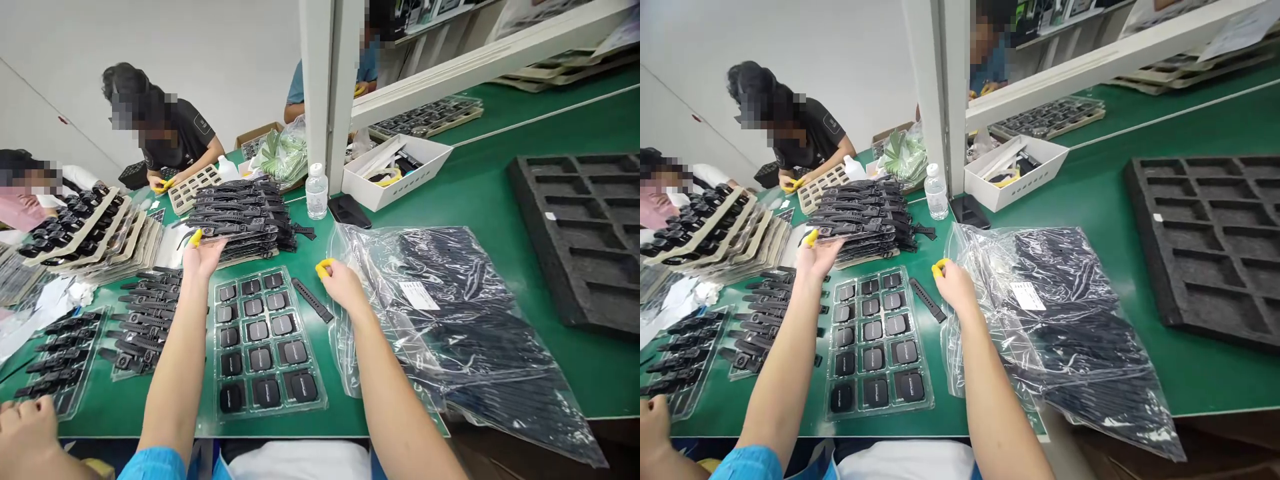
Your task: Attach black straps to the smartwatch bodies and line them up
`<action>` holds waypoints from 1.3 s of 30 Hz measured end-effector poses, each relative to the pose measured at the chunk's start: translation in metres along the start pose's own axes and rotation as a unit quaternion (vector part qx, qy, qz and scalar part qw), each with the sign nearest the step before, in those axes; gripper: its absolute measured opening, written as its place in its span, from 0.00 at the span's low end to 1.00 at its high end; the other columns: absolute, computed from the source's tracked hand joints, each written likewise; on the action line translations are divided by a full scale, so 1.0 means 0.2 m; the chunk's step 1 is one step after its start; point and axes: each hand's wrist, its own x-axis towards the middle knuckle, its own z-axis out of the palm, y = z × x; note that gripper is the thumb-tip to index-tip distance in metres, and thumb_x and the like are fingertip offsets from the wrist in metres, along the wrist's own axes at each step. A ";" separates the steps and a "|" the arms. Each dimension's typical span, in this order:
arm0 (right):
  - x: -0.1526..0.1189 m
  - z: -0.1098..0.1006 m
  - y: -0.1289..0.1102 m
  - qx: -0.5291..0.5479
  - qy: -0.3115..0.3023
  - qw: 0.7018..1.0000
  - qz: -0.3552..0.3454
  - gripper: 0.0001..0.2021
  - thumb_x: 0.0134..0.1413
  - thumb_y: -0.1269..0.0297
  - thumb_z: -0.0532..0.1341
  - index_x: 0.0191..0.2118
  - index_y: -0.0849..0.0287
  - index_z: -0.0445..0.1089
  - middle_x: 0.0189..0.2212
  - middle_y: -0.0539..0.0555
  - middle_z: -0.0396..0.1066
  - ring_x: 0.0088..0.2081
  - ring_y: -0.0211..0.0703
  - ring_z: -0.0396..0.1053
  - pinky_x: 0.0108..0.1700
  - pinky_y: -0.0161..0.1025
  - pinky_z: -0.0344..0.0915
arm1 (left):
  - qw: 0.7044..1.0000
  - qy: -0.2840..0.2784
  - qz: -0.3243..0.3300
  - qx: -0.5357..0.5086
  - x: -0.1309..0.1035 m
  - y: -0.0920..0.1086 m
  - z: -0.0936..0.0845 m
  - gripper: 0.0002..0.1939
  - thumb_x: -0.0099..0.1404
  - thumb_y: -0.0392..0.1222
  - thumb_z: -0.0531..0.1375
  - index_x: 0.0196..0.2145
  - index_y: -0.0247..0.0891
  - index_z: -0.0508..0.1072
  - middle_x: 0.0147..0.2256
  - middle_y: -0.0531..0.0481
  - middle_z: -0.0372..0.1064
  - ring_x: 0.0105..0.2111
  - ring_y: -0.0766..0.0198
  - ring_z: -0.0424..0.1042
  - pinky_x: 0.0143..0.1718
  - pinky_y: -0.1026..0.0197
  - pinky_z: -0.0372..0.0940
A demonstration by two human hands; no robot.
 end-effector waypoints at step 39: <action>-0.26 0.06 -0.25 0.505 0.000 0.859 -0.080 0.20 0.54 0.47 0.71 0.45 0.52 0.69 0.23 0.43 0.68 0.18 0.35 0.60 0.23 0.36 0.65 | 0.594 -0.244 0.155 0.750 -0.42 -0.54 -0.16 0.05 0.75 0.40 0.57 0.44 0.37 0.71 0.43 0.41 0.76 0.45 0.52 0.76 0.45 0.54 0.70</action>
